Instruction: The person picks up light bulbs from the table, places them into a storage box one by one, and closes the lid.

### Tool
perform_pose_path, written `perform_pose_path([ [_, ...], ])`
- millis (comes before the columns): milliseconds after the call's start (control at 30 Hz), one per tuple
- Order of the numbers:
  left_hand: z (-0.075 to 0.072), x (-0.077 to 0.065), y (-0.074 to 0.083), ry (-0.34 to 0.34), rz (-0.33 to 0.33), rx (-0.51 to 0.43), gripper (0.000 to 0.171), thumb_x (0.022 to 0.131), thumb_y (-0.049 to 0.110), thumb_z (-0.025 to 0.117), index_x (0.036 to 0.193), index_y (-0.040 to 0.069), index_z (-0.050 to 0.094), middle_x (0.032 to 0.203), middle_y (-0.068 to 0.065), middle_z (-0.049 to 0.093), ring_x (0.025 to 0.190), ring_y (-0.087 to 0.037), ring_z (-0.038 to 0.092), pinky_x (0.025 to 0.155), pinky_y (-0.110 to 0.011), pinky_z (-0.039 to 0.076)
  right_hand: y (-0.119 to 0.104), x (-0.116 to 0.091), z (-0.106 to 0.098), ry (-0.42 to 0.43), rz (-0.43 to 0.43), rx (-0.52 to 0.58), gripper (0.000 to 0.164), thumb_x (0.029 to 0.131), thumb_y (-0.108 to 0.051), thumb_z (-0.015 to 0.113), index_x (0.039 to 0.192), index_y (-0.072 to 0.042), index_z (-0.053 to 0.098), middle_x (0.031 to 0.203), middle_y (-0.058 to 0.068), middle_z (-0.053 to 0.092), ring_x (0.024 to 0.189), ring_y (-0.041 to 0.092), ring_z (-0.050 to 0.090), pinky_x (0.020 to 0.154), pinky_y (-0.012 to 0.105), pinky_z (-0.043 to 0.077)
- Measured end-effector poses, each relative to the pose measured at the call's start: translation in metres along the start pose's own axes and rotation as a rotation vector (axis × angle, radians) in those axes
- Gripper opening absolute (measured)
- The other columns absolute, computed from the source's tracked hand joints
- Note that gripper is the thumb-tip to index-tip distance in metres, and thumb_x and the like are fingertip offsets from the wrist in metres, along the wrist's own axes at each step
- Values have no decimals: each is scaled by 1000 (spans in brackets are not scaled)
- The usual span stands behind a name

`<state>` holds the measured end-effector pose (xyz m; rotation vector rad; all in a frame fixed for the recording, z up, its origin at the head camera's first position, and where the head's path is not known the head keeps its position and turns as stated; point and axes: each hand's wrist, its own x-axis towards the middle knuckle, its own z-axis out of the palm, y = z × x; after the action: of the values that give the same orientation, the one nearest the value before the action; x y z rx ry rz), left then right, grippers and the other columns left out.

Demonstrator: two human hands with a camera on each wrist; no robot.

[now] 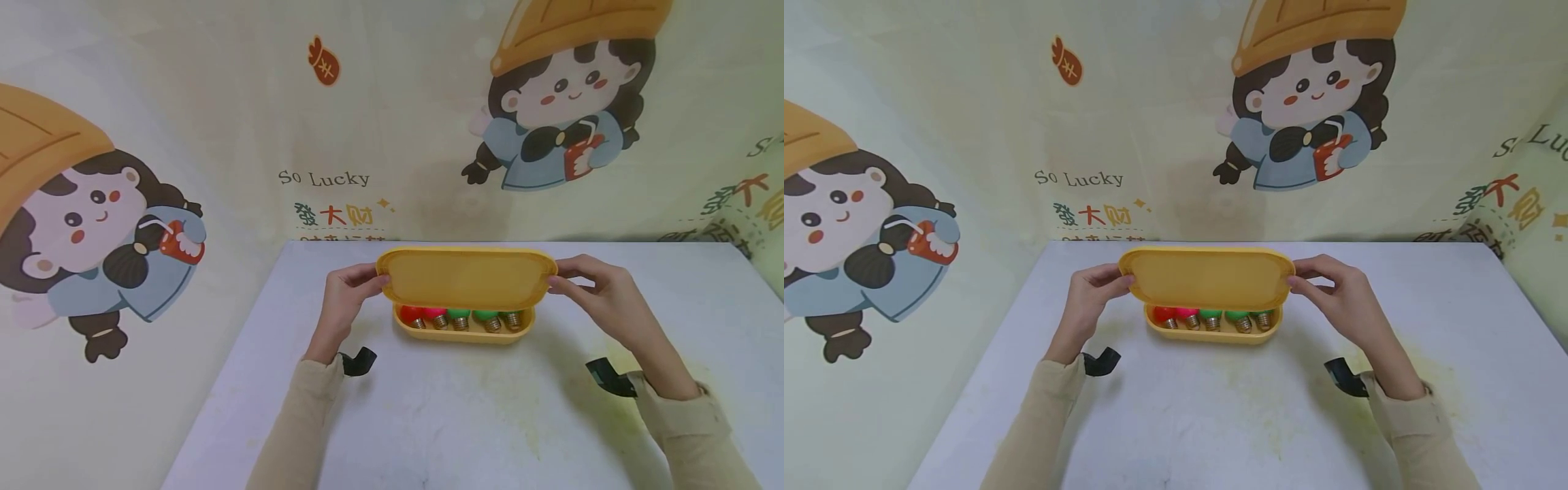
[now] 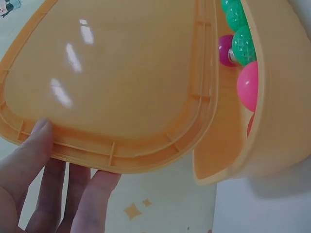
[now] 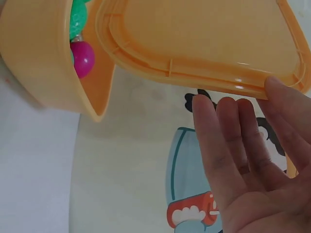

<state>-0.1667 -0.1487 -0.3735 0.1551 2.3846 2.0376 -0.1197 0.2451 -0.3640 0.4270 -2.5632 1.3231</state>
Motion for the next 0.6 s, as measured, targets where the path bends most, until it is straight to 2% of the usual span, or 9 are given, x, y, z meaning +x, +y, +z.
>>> perform_pose_path([
  [133,1,1,-2,23,9,-10,30,86,22,79,112,7,76,106,-9,75,91,-23,71,86,-31,58,2,0,0,-33,6,35,25,95,-11,66,120,-5,68,107,-11,65,87,-2,66,77,7,51],
  [333,2,2,-8,43,33,-50,31,86,21,79,112,5,75,106,-10,75,90,-21,71,85,-31,59,3,-1,-1,-78,26,91,25,100,-13,59,121,-1,65,93,-3,71,79,10,72,75,12,55],
  [600,5,2,-11,66,51,-92,26,86,13,78,110,1,75,104,-9,75,92,-19,71,88,-31,58,8,0,2,-140,25,287,29,106,-9,43,119,12,57,94,-2,71,83,16,73,73,29,60],
])
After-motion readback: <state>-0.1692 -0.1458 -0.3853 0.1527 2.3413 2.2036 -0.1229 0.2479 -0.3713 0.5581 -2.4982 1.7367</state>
